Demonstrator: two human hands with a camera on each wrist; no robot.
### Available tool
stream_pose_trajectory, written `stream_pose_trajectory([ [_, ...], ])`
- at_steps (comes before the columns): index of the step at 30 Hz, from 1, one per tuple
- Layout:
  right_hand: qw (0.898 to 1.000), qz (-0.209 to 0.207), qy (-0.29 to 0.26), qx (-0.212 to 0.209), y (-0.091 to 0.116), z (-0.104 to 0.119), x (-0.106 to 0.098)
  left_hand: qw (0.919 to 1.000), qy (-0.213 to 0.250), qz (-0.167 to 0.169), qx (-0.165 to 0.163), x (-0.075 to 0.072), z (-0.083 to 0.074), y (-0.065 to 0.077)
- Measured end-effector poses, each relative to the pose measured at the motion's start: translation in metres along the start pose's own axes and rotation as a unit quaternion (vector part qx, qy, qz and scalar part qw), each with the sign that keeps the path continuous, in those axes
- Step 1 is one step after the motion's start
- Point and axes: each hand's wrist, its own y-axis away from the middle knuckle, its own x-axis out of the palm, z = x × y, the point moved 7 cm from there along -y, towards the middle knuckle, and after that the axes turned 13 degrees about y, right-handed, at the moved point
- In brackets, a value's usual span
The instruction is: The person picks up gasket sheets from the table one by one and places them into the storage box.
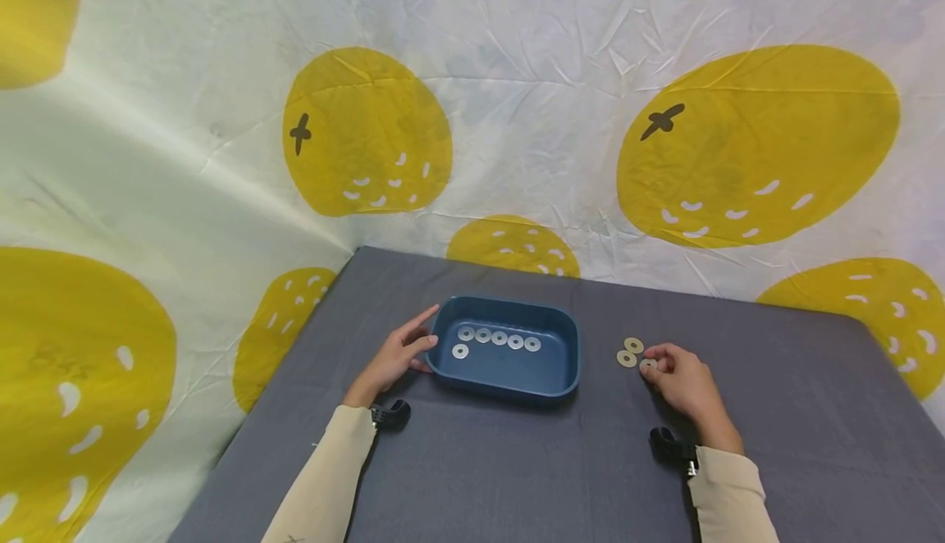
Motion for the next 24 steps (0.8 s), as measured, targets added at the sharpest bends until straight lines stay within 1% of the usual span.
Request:
stream_pose_trajectory([
  [3,1.0,-0.01,-0.013,-0.006,0.0,0.003,-0.002,1.0,-0.001,-0.002,0.0,0.0,-0.001,0.001],
  [7,0.999,-0.034,-0.027,-0.019,0.0,0.011,-0.008,1.0,0.0,-0.001,0.001,0.0,-0.003,0.002],
  [16,0.994,-0.059,-0.071,-0.053,0.0,0.046,-0.019,1.0,-0.002,-0.003,0.001,-0.001,-0.003,0.001],
  [24,0.989,-0.068,-0.115,-0.065,0.005,0.074,-0.018,1.0,0.001,-0.001,-0.002,0.0,-0.001,0.001],
])
